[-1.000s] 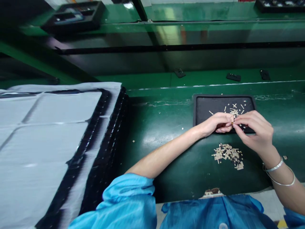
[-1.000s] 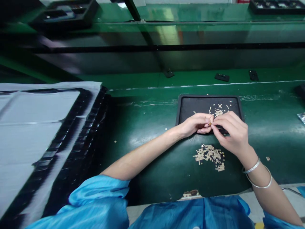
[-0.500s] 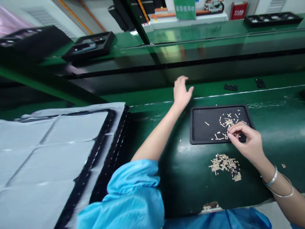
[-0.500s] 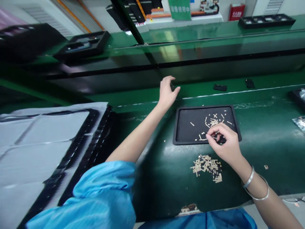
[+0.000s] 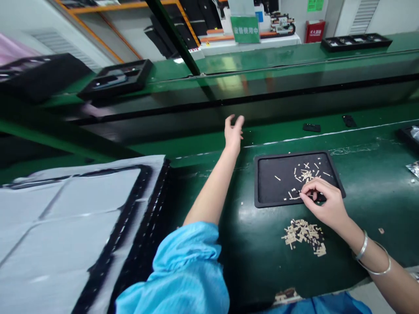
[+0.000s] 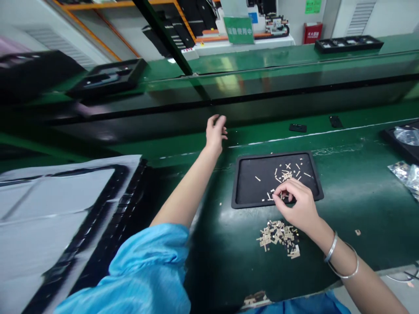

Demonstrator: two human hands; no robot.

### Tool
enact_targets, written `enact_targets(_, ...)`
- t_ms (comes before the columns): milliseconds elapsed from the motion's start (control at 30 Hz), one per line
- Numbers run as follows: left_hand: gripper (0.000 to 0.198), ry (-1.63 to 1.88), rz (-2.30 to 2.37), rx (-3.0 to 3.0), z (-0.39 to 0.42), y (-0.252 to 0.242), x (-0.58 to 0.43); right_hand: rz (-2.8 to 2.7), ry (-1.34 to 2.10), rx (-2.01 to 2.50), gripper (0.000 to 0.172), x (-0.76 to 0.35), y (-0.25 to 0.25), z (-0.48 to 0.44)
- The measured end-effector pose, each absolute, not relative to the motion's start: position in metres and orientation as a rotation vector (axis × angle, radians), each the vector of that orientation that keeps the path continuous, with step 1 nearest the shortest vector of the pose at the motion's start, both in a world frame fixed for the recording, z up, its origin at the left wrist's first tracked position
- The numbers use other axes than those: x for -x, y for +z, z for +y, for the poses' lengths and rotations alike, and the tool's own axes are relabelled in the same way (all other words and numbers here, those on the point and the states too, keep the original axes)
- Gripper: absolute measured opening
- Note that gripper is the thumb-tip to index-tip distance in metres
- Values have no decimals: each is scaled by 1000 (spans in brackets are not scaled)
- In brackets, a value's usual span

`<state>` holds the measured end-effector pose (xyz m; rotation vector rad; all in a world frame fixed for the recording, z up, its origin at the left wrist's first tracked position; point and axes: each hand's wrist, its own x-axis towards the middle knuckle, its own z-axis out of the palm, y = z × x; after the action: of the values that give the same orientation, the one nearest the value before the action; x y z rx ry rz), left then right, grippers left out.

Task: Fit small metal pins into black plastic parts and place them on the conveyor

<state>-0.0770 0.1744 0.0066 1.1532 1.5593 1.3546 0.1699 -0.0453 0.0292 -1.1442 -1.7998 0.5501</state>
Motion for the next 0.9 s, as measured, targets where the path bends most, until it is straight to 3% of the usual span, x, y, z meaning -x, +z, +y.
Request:
enact_targets(200,48,1184,891,-743,114,39,48,-1717,756,1184,10,-170,25,-47)
enact_targets(367,42,1087,786,-882,42,30,-7,-1649,1055,1061,11,-168,30,-50)
enact_targets(567,35,1057,770,-1062,-1,13,-28,-1547,1035,1016,11,-171,33,-47)
enact_targets(767,41,982,767,-1033,-4,8,-26,-1389,1116,1040,9,-182,25,-41)
enact_targets(900,56,975,678,-932,-4,7,-27,-1299,1087,1131,9,-184,24,-42)
